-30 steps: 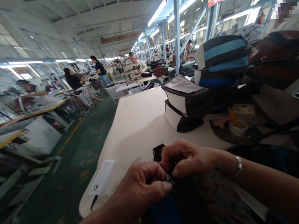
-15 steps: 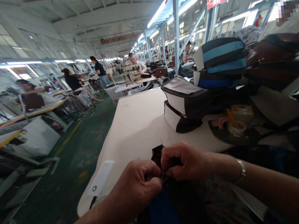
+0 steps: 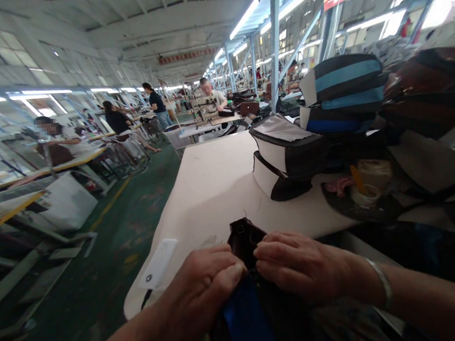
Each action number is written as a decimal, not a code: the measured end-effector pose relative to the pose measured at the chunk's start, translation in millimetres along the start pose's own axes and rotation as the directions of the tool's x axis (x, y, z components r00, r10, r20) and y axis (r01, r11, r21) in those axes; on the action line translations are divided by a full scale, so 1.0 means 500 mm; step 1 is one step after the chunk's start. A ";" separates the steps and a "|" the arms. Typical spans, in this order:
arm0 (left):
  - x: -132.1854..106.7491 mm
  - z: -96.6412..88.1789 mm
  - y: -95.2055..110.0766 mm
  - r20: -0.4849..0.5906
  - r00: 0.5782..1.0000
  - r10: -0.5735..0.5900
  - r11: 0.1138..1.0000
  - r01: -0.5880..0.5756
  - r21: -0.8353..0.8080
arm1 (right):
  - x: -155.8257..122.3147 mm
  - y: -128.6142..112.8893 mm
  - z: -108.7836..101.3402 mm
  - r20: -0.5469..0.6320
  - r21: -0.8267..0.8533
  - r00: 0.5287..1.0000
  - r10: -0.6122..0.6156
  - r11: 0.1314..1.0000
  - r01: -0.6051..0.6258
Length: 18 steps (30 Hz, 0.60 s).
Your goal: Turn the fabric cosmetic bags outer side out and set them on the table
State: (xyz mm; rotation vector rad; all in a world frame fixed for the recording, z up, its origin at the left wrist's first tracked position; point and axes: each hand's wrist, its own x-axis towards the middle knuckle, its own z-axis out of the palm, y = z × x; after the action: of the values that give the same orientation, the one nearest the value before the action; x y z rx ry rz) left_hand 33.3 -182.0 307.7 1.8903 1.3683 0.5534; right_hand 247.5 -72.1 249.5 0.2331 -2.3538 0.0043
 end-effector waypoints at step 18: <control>0.044 -0.005 0.008 0.140 0.990 -0.028 0.987 0.050 -0.153 | 0.036 0.061 -0.031 0.382 0.683 0.901 0.207 0.594 -0.426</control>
State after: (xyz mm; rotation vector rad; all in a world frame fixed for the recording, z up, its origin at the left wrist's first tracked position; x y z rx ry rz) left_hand 41.3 -161.4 310.8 1.7390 1.2337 0.4863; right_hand 240.7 -43.8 275.1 0.2050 -2.4920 1.2417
